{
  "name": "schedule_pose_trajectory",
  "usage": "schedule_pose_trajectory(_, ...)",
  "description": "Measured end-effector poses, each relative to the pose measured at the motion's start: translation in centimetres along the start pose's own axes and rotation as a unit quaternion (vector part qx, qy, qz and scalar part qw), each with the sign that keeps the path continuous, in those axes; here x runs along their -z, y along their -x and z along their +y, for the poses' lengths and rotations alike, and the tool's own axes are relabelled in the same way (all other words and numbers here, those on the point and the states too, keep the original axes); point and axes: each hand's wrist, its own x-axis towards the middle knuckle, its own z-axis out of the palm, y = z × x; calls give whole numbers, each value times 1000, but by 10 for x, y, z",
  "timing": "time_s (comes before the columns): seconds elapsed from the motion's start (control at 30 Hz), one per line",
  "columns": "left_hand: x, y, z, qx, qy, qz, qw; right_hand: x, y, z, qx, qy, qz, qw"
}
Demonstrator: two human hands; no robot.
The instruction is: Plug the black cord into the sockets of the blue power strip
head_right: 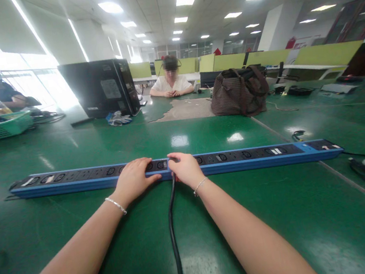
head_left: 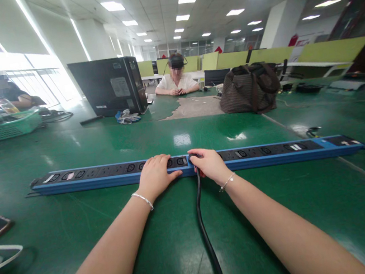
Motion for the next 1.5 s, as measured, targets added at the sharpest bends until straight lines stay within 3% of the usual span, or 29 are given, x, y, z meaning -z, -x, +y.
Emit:
schedule_pose_trajectory(0.1,-1,0,0,-1,-6,2,1000,5,3,-10,16,-3,19,1000)
schedule_pose_trajectory(0.23,-1,-1,0,-1,-9,6,1000,31,12,-37,72,-45,60,995)
schedule_pose_trajectory(0.37,0,-1,-1,2,-11,-1,1000,65,18,-52,53,-10,24,998)
schedule_pose_trajectory(0.67,0,-1,-2,4,-15,-7,1000,94,13,-42,-17,97,36,995)
schedule_pose_trajectory(0.77,0,-1,-2,6,-15,-6,1000,107,7,-31,-58,192,54,978)
schedule_pose_trajectory(0.9,0,-1,-2,7,-11,-11,1000,123,0,-17,-48,315,33,947)
schedule_pose_trajectory(1.1,1,-1,-1,6,-11,-7,1000,125,-3,-15,-57,412,18,909)
schedule_pose_trajectory(1.5,0,-1,-2,2,-13,-6,1000,124,-5,-9,-62,375,13,925)
